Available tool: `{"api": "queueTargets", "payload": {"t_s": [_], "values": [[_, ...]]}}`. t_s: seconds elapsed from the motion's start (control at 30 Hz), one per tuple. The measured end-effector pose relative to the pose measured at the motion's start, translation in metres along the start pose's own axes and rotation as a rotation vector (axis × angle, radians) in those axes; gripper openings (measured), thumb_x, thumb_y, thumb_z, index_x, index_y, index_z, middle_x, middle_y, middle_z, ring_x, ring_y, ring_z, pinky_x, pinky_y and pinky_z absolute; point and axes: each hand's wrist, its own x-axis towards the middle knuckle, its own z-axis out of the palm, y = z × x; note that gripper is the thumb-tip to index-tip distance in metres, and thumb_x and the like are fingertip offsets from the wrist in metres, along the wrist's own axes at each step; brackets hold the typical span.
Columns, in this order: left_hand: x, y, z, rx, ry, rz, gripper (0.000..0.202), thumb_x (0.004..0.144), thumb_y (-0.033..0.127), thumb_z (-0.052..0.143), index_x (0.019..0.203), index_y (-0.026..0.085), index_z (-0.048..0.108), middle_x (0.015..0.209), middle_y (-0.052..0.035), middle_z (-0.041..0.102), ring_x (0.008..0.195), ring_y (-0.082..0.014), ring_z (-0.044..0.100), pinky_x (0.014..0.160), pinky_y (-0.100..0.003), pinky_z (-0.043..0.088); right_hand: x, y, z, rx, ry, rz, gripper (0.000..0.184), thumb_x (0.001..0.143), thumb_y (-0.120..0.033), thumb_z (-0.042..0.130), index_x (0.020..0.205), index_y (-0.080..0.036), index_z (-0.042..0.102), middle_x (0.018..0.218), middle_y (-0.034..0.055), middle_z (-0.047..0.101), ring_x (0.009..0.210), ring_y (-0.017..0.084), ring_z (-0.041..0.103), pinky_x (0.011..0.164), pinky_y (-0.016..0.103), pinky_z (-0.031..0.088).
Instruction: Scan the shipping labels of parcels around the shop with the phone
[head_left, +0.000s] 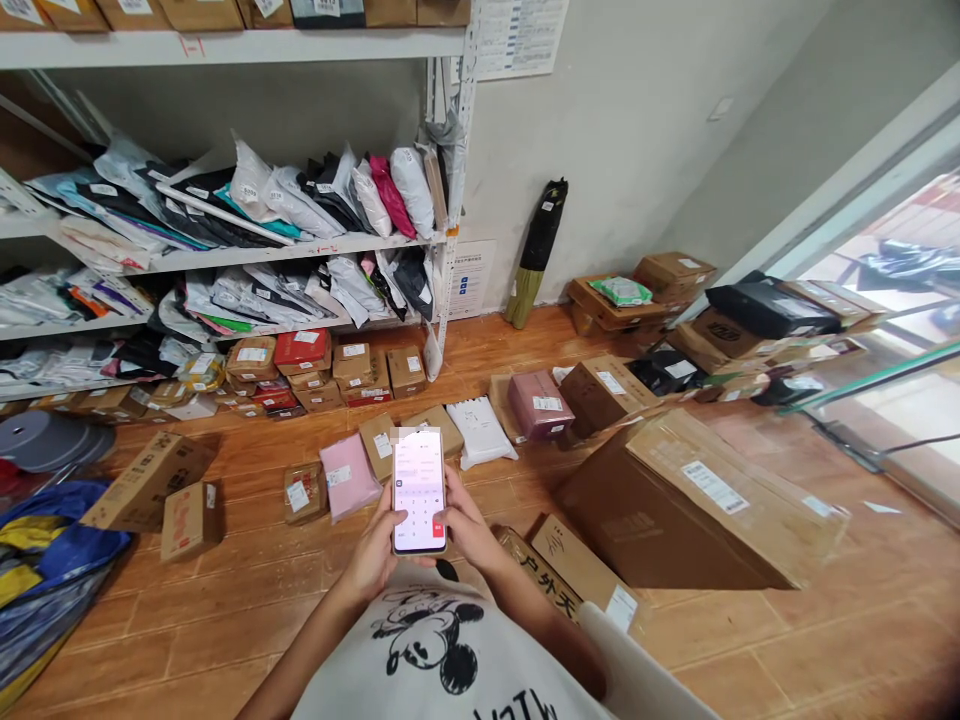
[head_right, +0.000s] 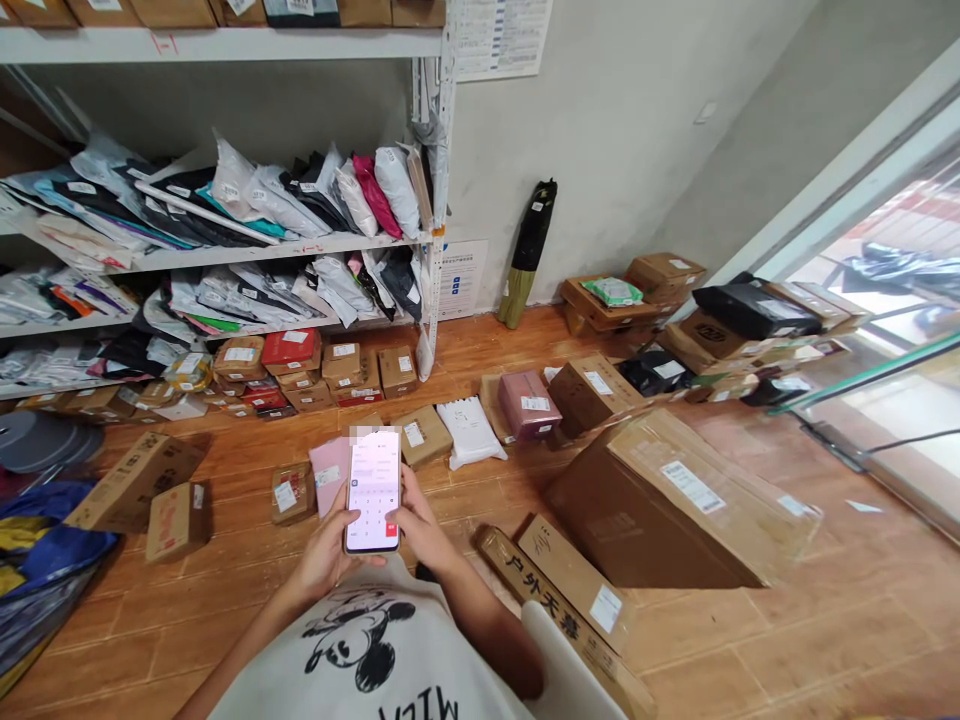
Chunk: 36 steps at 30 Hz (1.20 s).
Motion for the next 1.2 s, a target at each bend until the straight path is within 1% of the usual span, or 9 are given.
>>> {"api": "queueTargets", "payload": {"t_s": [0.13, 0.27, 0.37, 0.53, 0.8, 0.97, 1.03, 1.13, 1.2], "values": [[0.002, -0.002, -0.006, -0.060, -0.077, -0.007, 0.103, 0.069, 0.035, 0.067, 0.155, 0.034, 0.010, 0.146, -0.0101, 0.046, 0.105, -0.0330, 0.062, 0.071, -0.042, 0.061, -0.001, -0.001, 0.000, -0.020, -0.007, 0.008, 0.067, 0.066, -0.012, 0.057, 0.131, -0.028, 0.049, 0.115, -0.0013, 0.069, 0.097, 0.021, 0.061, 0.082, 0.031, 0.046], [-0.001, 0.000, -0.010, -0.095, -0.125, -0.041, 0.109, 0.062, 0.021, 0.061, 0.155, 0.038, 0.008, 0.151, -0.0068, 0.042, 0.108, -0.0308, 0.062, 0.078, -0.042, 0.060, 0.000, 0.002, -0.001, 0.008, 0.036, 0.007, 0.065, 0.066, -0.014, 0.056, 0.129, -0.026, 0.052, 0.123, -0.0005, 0.067, 0.108, 0.023, 0.058, 0.091, 0.033, 0.043], [-0.005, 0.004, -0.009, -0.080, -0.146, -0.066, 0.115, 0.057, 0.012, 0.059, 0.155, 0.039, 0.006, 0.151, -0.0055, 0.042, 0.109, -0.0301, 0.061, 0.082, -0.041, 0.059, 0.001, 0.002, 0.000, 0.018, 0.072, 0.033, 0.062, 0.067, -0.017, 0.056, 0.128, -0.025, 0.053, 0.122, -0.0003, 0.067, 0.107, 0.023, 0.058, 0.091, 0.033, 0.043], [-0.004, 0.003, -0.010, 0.004, -0.103, -0.060, 0.117, 0.063, 0.012, 0.065, 0.156, 0.039, 0.000, 0.152, -0.0069, 0.041, 0.112, -0.0309, 0.060, 0.081, -0.038, 0.059, 0.001, 0.000, 0.003, 0.023, 0.100, 0.044, 0.056, 0.067, -0.018, 0.060, 0.122, -0.024, 0.057, 0.107, -0.0014, 0.071, 0.097, 0.022, 0.061, 0.083, 0.031, 0.045], [0.003, -0.004, -0.027, -0.134, -0.203, -0.080, 0.113, 0.061, 0.014, 0.058, 0.155, 0.041, 0.000, 0.155, -0.0048, 0.037, 0.111, -0.0304, 0.062, 0.088, -0.044, 0.057, 0.004, 0.012, 0.008, -0.012, 0.181, 0.067, 0.038, 0.081, -0.031, 0.065, 0.117, -0.026, 0.056, 0.109, 0.0000, 0.069, 0.092, 0.019, 0.062, 0.080, 0.031, 0.046], [0.013, -0.018, -0.044, -0.150, -0.206, -0.140, 0.108, 0.068, 0.017, 0.057, 0.155, 0.041, -0.002, 0.153, -0.0049, 0.041, 0.114, -0.0315, 0.060, 0.090, -0.047, 0.056, 0.001, 0.020, -0.003, 0.002, 0.028, 0.057, 0.070, 0.063, -0.014, 0.080, 0.125, -0.029, 0.050, 0.111, -0.0014, 0.070, 0.097, 0.019, 0.064, 0.084, 0.032, 0.047], [0.019, -0.026, -0.049, -0.168, -0.199, -0.177, 0.106, 0.071, 0.017, 0.057, 0.155, 0.042, -0.002, 0.151, -0.0046, 0.043, 0.116, -0.0309, 0.059, 0.094, -0.048, 0.053, -0.003, 0.028, -0.010, 0.061, 0.014, 0.086, 0.075, 0.059, -0.012, 0.082, 0.125, -0.028, 0.051, 0.108, -0.0017, 0.071, 0.094, 0.019, 0.065, 0.082, 0.031, 0.048], [0.033, -0.040, -0.056, -0.223, -0.236, -0.277, 0.101, 0.073, 0.022, 0.059, 0.155, 0.043, 0.004, 0.150, -0.0046, 0.045, 0.119, -0.0319, 0.058, 0.097, -0.050, 0.050, -0.010, 0.046, -0.018, 0.235, 0.168, 0.132, 0.064, 0.060, -0.019, 0.080, 0.120, -0.025, 0.057, 0.101, -0.0007, 0.073, 0.085, 0.018, 0.067, 0.074, 0.028, 0.048], [0.048, -0.053, -0.062, -0.251, -0.320, -0.353, 0.092, 0.075, 0.031, 0.062, 0.154, 0.041, 0.015, 0.150, -0.0057, 0.045, 0.125, -0.0344, 0.053, 0.099, -0.051, 0.048, -0.016, 0.058, -0.024, 0.329, 0.304, 0.110, 0.053, 0.063, -0.027, 0.077, 0.114, -0.023, 0.062, 0.096, 0.0002, 0.074, 0.080, 0.019, 0.067, 0.072, 0.028, 0.048]]}}
